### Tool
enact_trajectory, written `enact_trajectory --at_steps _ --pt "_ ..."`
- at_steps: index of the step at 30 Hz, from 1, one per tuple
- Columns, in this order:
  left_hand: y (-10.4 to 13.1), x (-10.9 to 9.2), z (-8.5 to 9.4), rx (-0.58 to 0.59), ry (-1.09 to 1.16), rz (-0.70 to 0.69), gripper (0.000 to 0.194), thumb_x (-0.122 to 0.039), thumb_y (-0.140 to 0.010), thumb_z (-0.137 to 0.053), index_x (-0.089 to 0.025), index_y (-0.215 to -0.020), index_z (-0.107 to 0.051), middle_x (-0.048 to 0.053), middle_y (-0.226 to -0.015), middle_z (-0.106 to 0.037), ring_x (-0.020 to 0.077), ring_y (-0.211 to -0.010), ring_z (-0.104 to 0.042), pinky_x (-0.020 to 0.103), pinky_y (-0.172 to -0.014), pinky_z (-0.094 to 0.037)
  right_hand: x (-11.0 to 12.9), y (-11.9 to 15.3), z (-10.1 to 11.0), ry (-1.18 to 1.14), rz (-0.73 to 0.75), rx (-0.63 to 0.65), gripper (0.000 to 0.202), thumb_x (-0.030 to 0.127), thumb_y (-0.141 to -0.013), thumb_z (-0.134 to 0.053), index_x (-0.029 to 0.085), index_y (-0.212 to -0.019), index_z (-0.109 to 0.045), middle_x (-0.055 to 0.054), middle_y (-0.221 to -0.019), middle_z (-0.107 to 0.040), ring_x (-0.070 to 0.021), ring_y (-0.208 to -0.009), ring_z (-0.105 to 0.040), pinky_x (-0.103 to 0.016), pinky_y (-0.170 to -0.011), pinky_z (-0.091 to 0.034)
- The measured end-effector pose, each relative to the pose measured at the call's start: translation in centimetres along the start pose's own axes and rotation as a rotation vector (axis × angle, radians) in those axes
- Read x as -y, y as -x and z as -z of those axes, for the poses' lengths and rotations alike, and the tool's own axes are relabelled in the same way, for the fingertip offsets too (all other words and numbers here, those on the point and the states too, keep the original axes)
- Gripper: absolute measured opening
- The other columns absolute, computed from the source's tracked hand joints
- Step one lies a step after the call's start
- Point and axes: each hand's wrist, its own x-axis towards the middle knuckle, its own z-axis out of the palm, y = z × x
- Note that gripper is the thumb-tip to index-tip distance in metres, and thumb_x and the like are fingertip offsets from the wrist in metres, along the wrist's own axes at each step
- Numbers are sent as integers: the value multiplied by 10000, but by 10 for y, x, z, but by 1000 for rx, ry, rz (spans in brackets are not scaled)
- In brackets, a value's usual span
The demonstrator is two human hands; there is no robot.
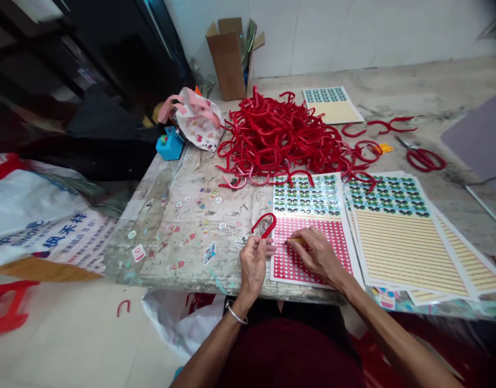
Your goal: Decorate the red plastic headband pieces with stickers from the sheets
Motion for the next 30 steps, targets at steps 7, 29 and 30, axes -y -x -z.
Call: enact_trajectory --at_steps 7,29,30 --pt "-46 7 -31 -71 40 -36 229 -389 -841 -503 -160 -835 -484 91 -917 -668 163 -677 -687 274 -601 -554 -29 -60 0 152 99 -13 56 222 -860 -520 196 -879 -565 -44 -842 -640 -204 -802 -514 -349 -747 -347" --pt "-58 10 -42 -66 -84 -23 161 -331 -855 -479 -175 -815 -484 14 -701 -658 150 -638 -683 279 -614 -564 -50 -70 -8 181 191 62 132 258 -894 -464 190 -849 -568 -60 -815 -621 -207 -804 -486 -355 -757 -306" --pt "-58 11 -42 -65 -84 -23 158 -328 -855 -480 -176 -814 -483 12 -699 -655 150 -641 -683 279 -617 -565 -50 -70 -8 184 191 59 134 258 -895 -461 190 -852 -569 -61 -814 -621 -207 -802 -483 -355 -755 -303"
